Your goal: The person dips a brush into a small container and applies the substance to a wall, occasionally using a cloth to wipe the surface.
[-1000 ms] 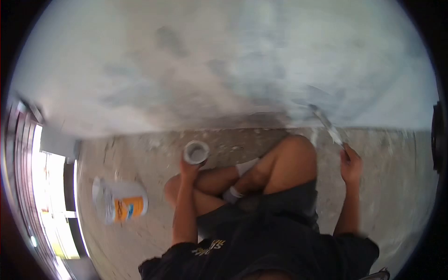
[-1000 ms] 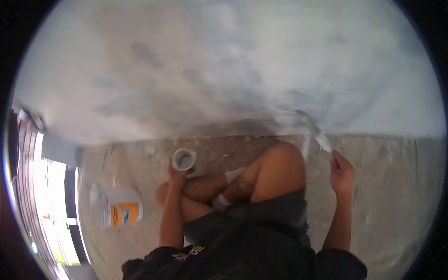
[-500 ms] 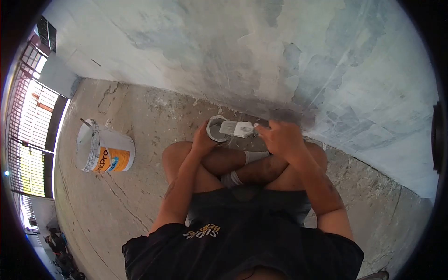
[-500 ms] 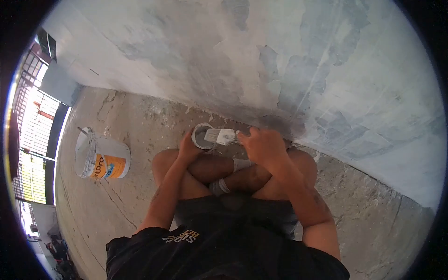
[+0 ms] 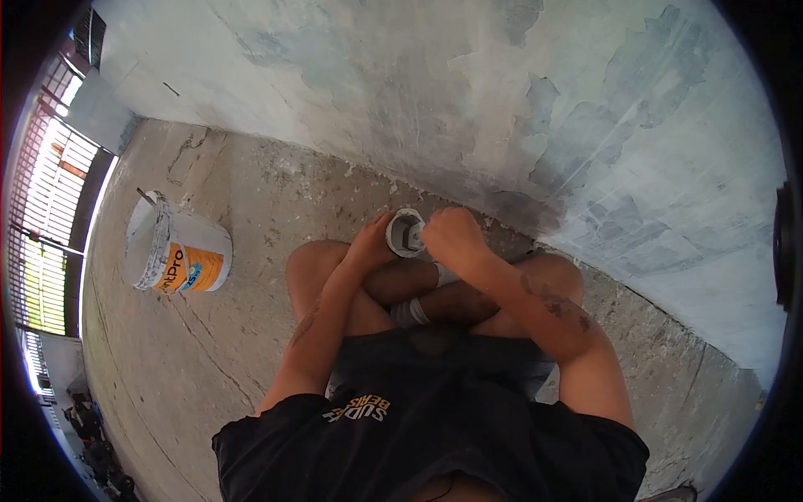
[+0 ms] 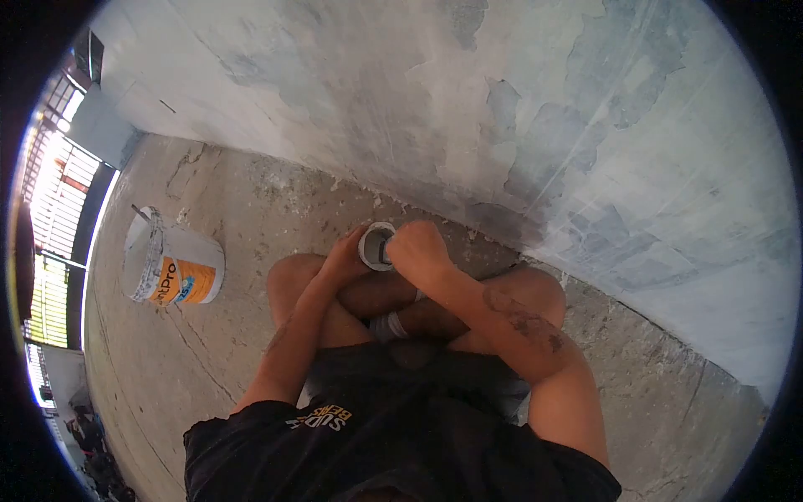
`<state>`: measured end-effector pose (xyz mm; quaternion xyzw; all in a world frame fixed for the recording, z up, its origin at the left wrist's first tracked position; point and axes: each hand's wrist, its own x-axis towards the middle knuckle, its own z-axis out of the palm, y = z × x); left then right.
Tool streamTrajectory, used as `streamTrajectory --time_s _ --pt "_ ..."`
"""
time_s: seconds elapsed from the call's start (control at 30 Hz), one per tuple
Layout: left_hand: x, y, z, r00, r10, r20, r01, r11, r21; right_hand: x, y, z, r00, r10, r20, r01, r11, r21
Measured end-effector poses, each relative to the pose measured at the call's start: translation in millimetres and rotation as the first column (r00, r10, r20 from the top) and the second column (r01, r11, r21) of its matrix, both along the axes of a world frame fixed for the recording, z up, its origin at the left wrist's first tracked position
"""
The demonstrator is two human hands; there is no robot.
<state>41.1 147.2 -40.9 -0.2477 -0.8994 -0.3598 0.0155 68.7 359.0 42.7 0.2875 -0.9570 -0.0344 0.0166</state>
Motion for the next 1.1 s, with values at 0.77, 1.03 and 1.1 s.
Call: streamTrajectory --time_s 0.77,1.03,1.1 --pt "-7.4 -2.1 18.2 0.948 0.299 0.112 -0.316 0.928 0.197 61.0 207.5 -10.6 0.811 -0.488 0.323 0.574 0.555 -0.602" --pt "-7.6 -2.2 14.2 0.963 0.248 0.107 -0.262 0.954 0.145 174.6 315.6 -31.7 0.517 -0.515 0.684 0.795 -0.007 -0.606" --pt "-3.5 -1.4 17.9 0.956 0.287 0.06 -0.292 0.951 0.1 217.6 340.1 -42.5 0.383 -0.421 0.822 0.816 -0.263 -0.515"
